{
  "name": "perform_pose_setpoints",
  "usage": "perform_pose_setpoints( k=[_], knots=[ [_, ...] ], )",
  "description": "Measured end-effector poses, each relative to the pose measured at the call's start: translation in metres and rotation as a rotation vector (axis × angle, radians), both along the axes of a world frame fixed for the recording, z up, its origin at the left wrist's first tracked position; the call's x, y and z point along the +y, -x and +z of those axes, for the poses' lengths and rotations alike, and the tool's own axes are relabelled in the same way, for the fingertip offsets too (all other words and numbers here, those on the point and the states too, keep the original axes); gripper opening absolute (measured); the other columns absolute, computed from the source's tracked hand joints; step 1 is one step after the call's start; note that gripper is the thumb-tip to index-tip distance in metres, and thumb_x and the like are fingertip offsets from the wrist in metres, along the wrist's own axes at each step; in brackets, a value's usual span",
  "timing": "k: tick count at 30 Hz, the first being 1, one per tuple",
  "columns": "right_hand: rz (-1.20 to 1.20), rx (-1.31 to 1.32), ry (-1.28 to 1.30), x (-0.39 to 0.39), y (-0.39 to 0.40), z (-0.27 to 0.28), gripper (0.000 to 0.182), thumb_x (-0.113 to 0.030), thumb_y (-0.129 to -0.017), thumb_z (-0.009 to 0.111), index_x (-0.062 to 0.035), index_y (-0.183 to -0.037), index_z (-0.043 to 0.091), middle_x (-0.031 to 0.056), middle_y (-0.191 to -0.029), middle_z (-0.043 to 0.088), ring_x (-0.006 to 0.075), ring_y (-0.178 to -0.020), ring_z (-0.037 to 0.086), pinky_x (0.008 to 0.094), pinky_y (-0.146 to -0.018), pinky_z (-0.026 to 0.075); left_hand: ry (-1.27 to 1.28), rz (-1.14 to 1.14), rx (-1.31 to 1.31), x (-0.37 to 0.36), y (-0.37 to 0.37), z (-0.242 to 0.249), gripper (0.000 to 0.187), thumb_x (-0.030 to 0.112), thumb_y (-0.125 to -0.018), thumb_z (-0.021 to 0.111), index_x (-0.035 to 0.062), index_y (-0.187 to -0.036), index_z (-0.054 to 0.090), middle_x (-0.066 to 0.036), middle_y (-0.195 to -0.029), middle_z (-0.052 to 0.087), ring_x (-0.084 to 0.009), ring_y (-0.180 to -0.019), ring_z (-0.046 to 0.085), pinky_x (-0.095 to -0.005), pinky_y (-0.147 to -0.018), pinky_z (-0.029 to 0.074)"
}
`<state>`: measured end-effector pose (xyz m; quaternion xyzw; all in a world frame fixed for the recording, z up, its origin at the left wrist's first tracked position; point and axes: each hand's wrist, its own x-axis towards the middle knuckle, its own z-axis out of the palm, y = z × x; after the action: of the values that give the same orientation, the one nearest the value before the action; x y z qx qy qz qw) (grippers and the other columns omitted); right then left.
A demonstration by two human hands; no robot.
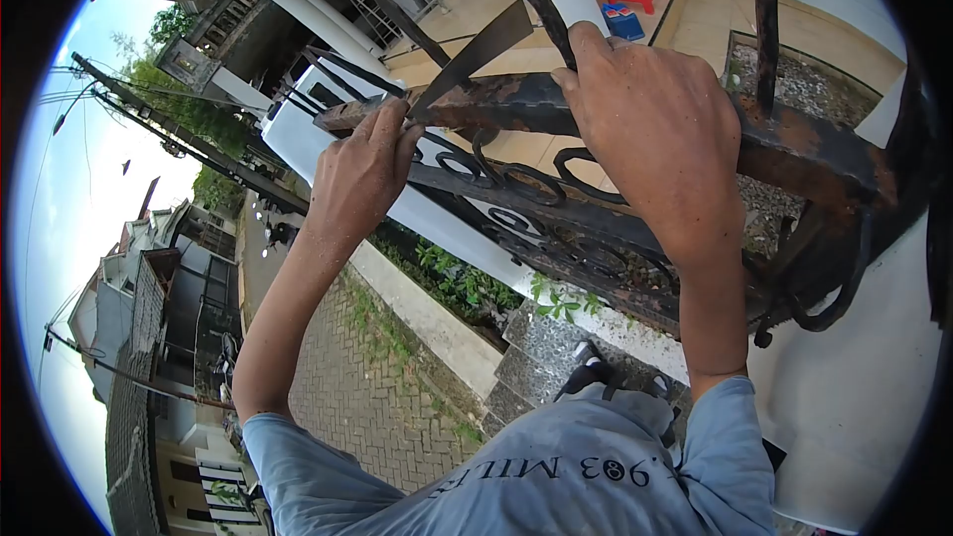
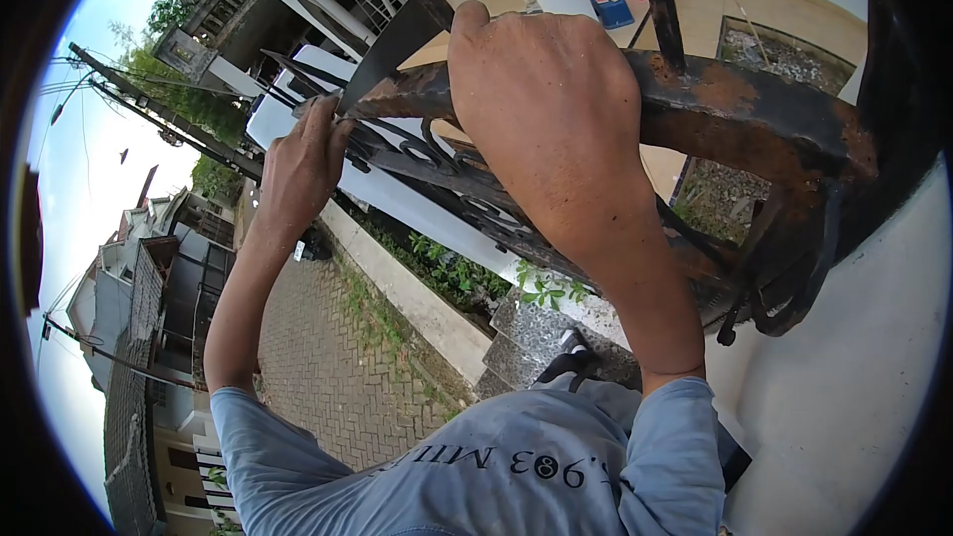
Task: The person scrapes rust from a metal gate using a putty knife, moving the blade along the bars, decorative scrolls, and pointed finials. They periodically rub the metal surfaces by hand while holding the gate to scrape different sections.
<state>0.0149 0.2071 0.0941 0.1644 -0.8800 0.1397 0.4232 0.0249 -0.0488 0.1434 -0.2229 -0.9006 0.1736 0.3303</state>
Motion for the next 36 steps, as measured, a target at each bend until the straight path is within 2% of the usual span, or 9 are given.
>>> perform_pose_setpoints(
  k=[7, 16, 19, 23, 25, 29, 32, 35, 36],
  knots=[
    [-0.039, -0.034, -0.002, 0.000, 0.000, 0.000, 0.023, -0.026, -0.092, 0.057, -0.0035, -0.094, 0.059, 0.0143, -0.069, 0.066, 0.0278, -0.065, 0.068, 0.0390, -0.061, 0.055, -0.163, 0.003, -0.021, -0.001, 0.008, 0.007, 0.026, 0.022, -0.094, 0.056, 0.0020, -0.110, 0.052, -0.018, -0.084, 0.065, -0.0349, -0.064, 0.065, -0.0424, -0.054, 0.052],
    [-0.045, -0.065, 0.001, -0.002, -0.003, -0.001, 0.023, -0.026, -0.092, 0.057, -0.0031, -0.093, 0.059, 0.0142, -0.074, 0.067, 0.0292, -0.068, 0.068, 0.0401, -0.063, 0.054, -0.029, -0.105, 0.021, 0.002, 0.015, -0.021, 0.025, 0.021, -0.094, 0.056, 0.0028, -0.110, 0.052, -0.021, -0.087, 0.066, -0.0379, -0.069, 0.066, -0.0448, -0.057, 0.052],
    [-0.049, -0.056, -0.003, 0.000, -0.002, 0.001, 0.023, -0.026, -0.092, 0.058, -0.0031, -0.092, 0.059, 0.0145, -0.074, 0.066, 0.0298, -0.068, 0.067, 0.0404, -0.063, 0.054, -0.280, -0.045, 0.086, 0.002, 0.020, 0.002, 0.025, 0.021, -0.094, 0.056, 0.0025, -0.111, 0.052, -0.020, -0.091, 0.066, -0.0374, -0.069, 0.066, -0.0447, -0.057, 0.052],
    [-0.036, -0.039, 0.047, -0.002, -0.002, -0.001, 0.023, -0.026, -0.092, 0.058, -0.0031, -0.091, 0.058, 0.0149, -0.073, 0.066, 0.0303, -0.068, 0.067, 0.0408, -0.063, 0.054, -0.058, -0.114, 0.068, 0.006, 0.023, -0.009, 0.023, 0.018, -0.095, 0.055, -0.0004, -0.109, 0.052, -0.019, -0.084, 0.066, -0.0367, -0.066, 0.066, -0.0447, -0.057, 0.052],
    [-0.035, -0.046, 0.024, -0.001, -0.001, 0.001, 0.023, -0.026, -0.092, 0.058, -0.0032, -0.091, 0.058, 0.0152, -0.073, 0.066, 0.0304, -0.068, 0.067, 0.0410, -0.063, 0.054, -0.252, 0.004, 0.029, 0.013, 0.020, 0.005, 0.023, 0.018, -0.095, 0.055, -0.0002, -0.108, 0.052, -0.020, -0.091, 0.065, -0.0363, -0.067, 0.065, -0.0458, -0.058, 0.051],
    [-0.029, -0.046, 0.030, -0.001, -0.001, -0.001, 0.023, -0.026, -0.092, 0.057, -0.0035, -0.091, 0.057, 0.0152, -0.073, 0.066, 0.0303, -0.067, 0.067, 0.0411, -0.063, 0.054, -0.226, -0.038, 0.043, 0.010, 0.024, -0.001, 0.023, 0.019, -0.095, 0.054, -0.0001, -0.109, 0.052, -0.021, -0.090, 0.064, -0.0364, -0.069, 0.065, -0.0466, -0.058, 0.051],
    [-0.056, 0.154, -0.025, -0.001, 0.001, -0.005, 0.019, -0.007, -0.073, 0.069, -0.0014, -0.090, 0.063, 0.0119, -0.058, 0.064, 0.0210, -0.059, 0.070, 0.0298, -0.055, 0.055, -0.153, -0.076, 0.028, 0.013, 0.024, -0.009, 0.024, 0.018, -0.095, 0.053, -0.0002, -0.110, 0.052, -0.021, -0.089, 0.064, -0.0371, -0.069, 0.065, -0.0463, -0.057, 0.050],
    [-0.035, -0.051, 0.024, -0.001, -0.002, 0.000, 0.023, -0.026, -0.092, 0.057, -0.0034, -0.091, 0.057, 0.0150, -0.073, 0.066, 0.0303, -0.067, 0.067, 0.0412, -0.063, 0.054, -0.109, -0.122, 0.047, 0.010, 0.028, -0.017, 0.023, 0.017, -0.095, 0.053, 0.0008, -0.112, 0.051, -0.019, -0.088, 0.064, -0.0367, -0.070, 0.065, -0.0452, -0.057, 0.050],
    [-0.039, -0.044, 0.009, -0.001, -0.002, 0.001, 0.023, -0.026, -0.092, 0.057, -0.0035, -0.091, 0.057, 0.0150, -0.073, 0.066, 0.0302, -0.068, 0.067, 0.0412, -0.063, 0.054, -0.140, -0.104, 0.046, 0.011, 0.029, -0.016, 0.023, 0.017, -0.096, 0.053, 0.0011, -0.111, 0.051, -0.019, -0.087, 0.064, -0.0364, -0.070, 0.065, -0.0448, -0.057, 0.050]
  ],
)
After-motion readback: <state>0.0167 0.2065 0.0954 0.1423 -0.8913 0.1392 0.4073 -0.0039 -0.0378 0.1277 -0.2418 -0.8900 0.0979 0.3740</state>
